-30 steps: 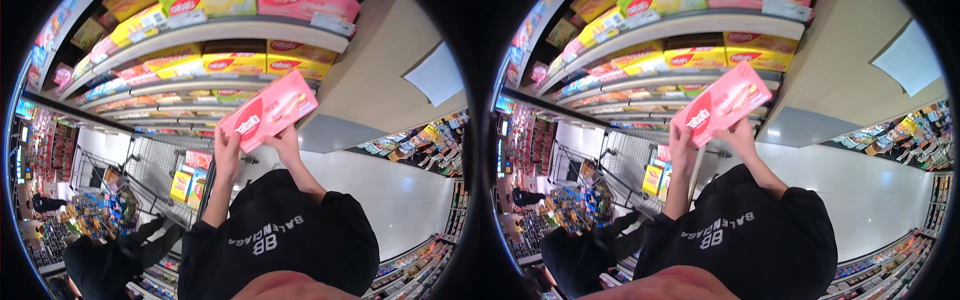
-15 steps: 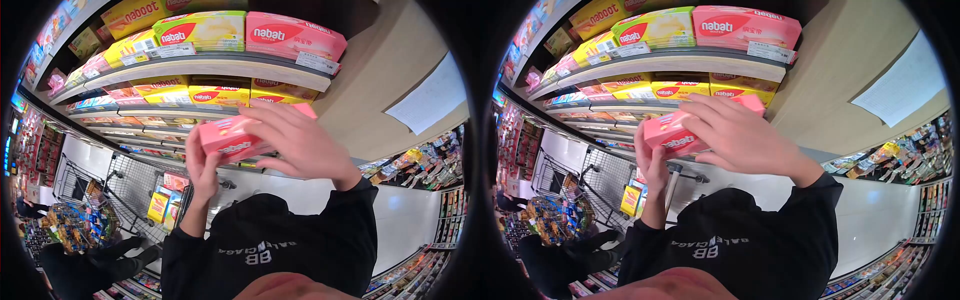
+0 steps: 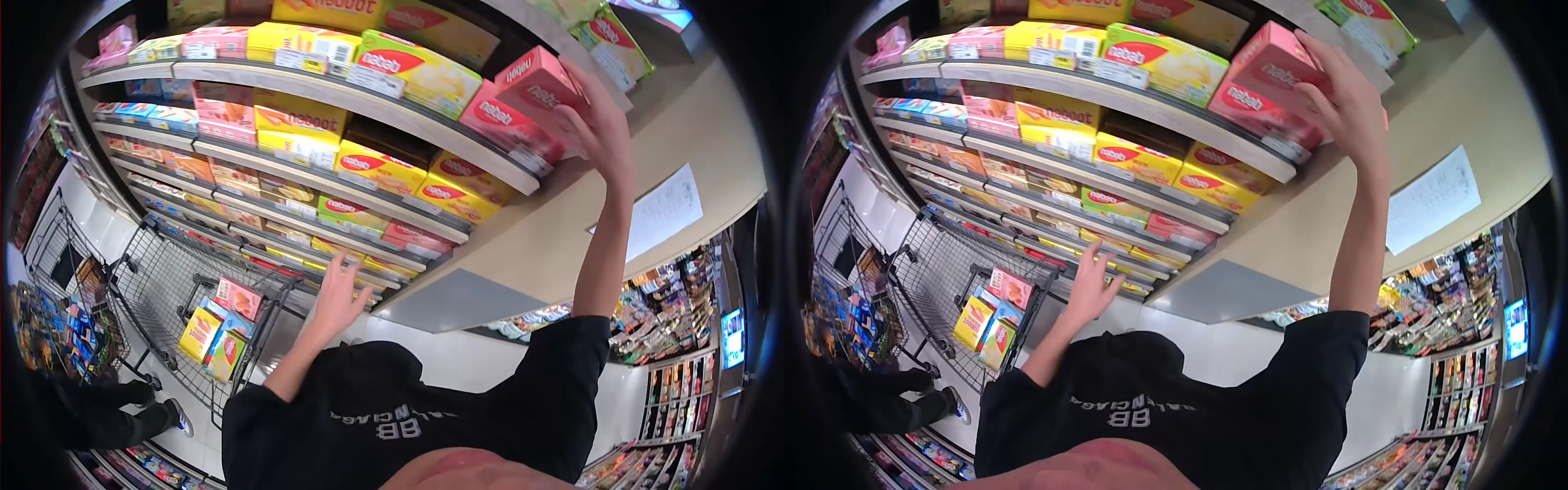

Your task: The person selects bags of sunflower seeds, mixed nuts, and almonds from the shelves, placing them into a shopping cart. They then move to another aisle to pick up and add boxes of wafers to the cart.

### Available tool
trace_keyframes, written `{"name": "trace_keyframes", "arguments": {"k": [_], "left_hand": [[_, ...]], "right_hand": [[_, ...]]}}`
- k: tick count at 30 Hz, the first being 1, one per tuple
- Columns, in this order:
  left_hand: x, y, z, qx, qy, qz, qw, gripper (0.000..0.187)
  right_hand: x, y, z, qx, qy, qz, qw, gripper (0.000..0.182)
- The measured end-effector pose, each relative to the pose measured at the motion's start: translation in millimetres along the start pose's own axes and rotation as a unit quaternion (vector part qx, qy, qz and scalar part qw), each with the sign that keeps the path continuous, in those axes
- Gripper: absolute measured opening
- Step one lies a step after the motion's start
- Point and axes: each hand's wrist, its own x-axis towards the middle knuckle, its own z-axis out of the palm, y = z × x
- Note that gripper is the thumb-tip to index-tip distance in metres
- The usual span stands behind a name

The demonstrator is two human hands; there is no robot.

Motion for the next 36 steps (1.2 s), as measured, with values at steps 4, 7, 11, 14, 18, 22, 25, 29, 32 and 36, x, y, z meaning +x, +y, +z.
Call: {"name": "trace_keyframes", "arguments": {"k": [4, 7, 11, 14, 18, 22, 25, 29, 32, 36], "left_hand": [[-85, -39, -7, 0.068, -0.035, -0.048, 0.996, 0.050], [-137, -56, -13, 0.063, -0.086, -0.096, 0.990, 0.048], [-171, -49, -19, 0.133, -0.094, -0.106, 0.981, 0.047], [-173, -44, -21, 0.132, -0.089, -0.118, 0.980, 0.044], [-179, -45, -20, 0.122, -0.086, -0.118, 0.982, 0.040], [-181, -41, -21, 0.128, -0.085, -0.110, 0.982, 0.039], [-181, -39, -21, 0.132, -0.089, -0.112, 0.981, 0.038], [-183, -38, -20, 0.136, -0.091, -0.109, 0.980, 0.038], [-184, -38, -19, 0.141, -0.095, -0.101, 0.980, 0.038], [-183, -37, -17, 0.130, -0.103, -0.114, 0.980, 0.048]], "right_hand": [[6, 13, 23, 0.001, -0.021, 0.082, 0.996, 0.048], [6, 28, 40, -0.028, -0.024, 0.081, 0.996, 0.045], [17, 61, 52, -0.094, -0.039, 0.117, 0.988, 0.040], [24, 74, 50, -0.096, -0.107, 0.137, 0.980, 0.035], [26, 85, 55, -0.025, -0.129, 0.209, 0.969, 0.041], [23, 93, 60, 0.062, -0.140, 0.245, 0.957, 0.041], [22, 86, 58, 0.061, -0.136, 0.256, 0.955, 0.039], [28, 53, 42, 0.020, -0.137, 0.236, 0.962, 0.039], [27, 63, 39, 0.011, -0.163, 0.235, 0.958, 0.044], [9, 69, 36, 0.034, -0.053, 0.077, 0.995, 0.046]]}}
